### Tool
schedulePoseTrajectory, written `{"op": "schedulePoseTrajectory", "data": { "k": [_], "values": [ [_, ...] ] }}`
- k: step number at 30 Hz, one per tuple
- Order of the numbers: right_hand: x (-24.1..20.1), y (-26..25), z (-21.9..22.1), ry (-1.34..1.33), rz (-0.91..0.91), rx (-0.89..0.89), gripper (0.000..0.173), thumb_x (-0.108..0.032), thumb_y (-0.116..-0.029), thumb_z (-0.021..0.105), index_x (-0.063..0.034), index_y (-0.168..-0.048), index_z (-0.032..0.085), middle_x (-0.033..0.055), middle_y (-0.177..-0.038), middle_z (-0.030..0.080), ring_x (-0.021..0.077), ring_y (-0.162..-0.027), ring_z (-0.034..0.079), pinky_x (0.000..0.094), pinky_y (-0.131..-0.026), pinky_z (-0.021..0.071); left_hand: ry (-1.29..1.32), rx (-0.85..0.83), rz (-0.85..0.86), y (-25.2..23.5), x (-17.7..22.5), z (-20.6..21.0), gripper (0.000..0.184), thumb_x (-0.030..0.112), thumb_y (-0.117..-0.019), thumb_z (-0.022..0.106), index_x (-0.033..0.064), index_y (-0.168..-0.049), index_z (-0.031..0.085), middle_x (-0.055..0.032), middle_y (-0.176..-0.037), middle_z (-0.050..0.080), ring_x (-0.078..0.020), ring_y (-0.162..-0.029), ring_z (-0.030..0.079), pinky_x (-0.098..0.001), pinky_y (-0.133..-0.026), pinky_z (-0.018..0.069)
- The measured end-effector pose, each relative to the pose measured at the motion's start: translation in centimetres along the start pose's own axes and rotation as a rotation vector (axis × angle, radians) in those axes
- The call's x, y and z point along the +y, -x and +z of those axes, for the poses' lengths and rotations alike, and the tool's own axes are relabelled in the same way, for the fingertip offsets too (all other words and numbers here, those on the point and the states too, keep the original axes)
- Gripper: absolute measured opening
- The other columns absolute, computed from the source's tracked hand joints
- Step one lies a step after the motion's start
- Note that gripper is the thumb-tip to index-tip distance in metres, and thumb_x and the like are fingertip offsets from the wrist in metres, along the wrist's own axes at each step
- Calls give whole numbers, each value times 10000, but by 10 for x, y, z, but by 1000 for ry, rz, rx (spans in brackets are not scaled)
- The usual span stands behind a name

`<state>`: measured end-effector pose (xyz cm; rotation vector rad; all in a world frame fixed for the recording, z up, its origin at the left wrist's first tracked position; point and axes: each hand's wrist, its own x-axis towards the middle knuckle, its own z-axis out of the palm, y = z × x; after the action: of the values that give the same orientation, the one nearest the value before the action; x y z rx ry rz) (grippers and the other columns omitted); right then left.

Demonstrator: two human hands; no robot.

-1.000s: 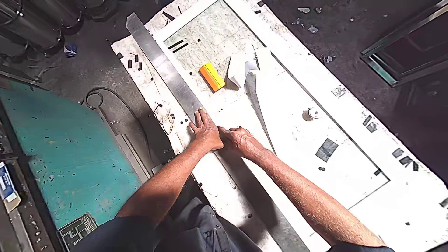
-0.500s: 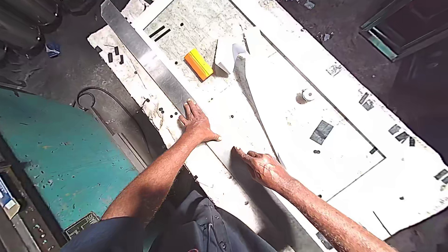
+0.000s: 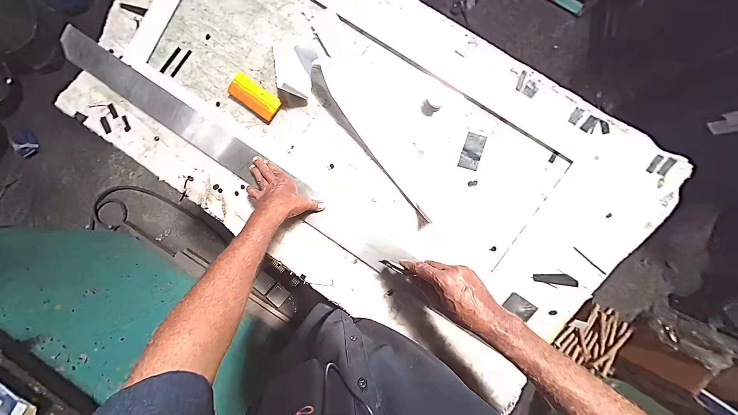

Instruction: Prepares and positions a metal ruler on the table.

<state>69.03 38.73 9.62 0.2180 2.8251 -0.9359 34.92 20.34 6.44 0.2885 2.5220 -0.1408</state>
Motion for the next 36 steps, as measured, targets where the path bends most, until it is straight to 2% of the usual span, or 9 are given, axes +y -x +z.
{"op": "schedulePoseTrajectory", "data": {
  "k": [2, 4, 6, 9, 15, 20, 24, 30, 36],
  "values": [
    [5, 54, 11, 9, 107, -7, 261, -337, -1043, 532, -166, -1081, 726, 46, -881, 736, 228, -726, 729, 428, -576, 578, 7, 38, 54, 0, -4, 2, 1647, 742, -485, 900, -128, -1577, 26, -355, -1652, -131, -538, -1544, -31, -784, -1140, 169],
    [7, 109, 22, 30, 214, 22, 242, -311, -1049, 529, -162, -1052, 719, 38, -892, 722, 212, -731, 715, 399, -572, 567, 19, 36, 80, -2, -6, 9, 1654, 696, -509, 921, -124, -1573, -43, -370, -1640, -146, -556, -1535, -32, -818, -1116, 150],
    [9, 148, 30, 48, 309, 66, 232, -273, -1064, 519, -161, -1072, 721, 20, -1095, 763, 186, -872, 753, 376, -665, 605, -22, 18, 47, -11, -5, 9, 1665, 697, -521, 915, -113, -1573, -91, -367, -1641, -155, -547, -1538, 2, -803, -1123, 163],
    [11, 184, 32, 62, 416, 114, 256, -247, -1085, 489, -124, -1068, 713, 45, -1330, 706, 193, -1065, 747, 378, -762, 623, -85, 22, 19, -23, -10, 11, 1678, 753, -492, 887, -127, -1570, -51, -379, -1644, -82, -540, -1532, 87, -789, -1117, 214],
    [25, 198, 38, 95, 445, 180, 285, -244, -1100, 458, -95, -1085, 701, 107, -1384, 669, 232, -1234, 678, 379, -883, 607, -136, 34, 24, -31, -14, 10, 1669, 762, -498, 878, -127, -1571, -40, -386, -1643, -47, -541, -1525, 127, -751, -1129, 263],
    [31, 186, 42, 122, 424, 141, 285, -194, -1101, 424, -67, -1059, 675, 117, -1404, 654, 245, -1235, 677, 389, -850, 611, -142, 44, 49, -27, -11, 6, 1643, 743, -524, 883, -148, -1563, -26, -394, -1639, -42, -541, -1526, 126, -728, -1141, 270],
    [32, 181, 42, 98, 487, 47, 312, -199, -1104, 389, -65, -1057, 666, 94, -1417, 648, 264, -1159, 717, 427, -775, 620, -134, 44, 56, -24, -11, 5, 1665, 752, -502, 882, -141, -1565, -36, -389, -1641, -67, -541, -1532, 101, -727, -1151, 252],
    [34, 172, 26, 84, 490, -41, 264, -224, -1050, 487, -85, -1051, 711, 128, -1332, 690, 353, -711, 739, 516, -539, 561, -110, 27, 33, -5, 0, -1, 1659, 746, -518, 887, -139, -1566, -46, -373, -1645, -105, -524, -1545, 42, -759, -1147, 186],
    [38, 172, 25, 163, 434, -25, 250, -247, -997, 523, -101, -986, 725, 126, -1232, 730, 347, -591, 706, 518, -472, 541, -75, 37, -12, 2, 7, 3, 1702, 760, -445, 904, -92, -1589, -24, -327, -1665, -111, -491, -1557, 29, -727, -1169, 179]
  ]
}}
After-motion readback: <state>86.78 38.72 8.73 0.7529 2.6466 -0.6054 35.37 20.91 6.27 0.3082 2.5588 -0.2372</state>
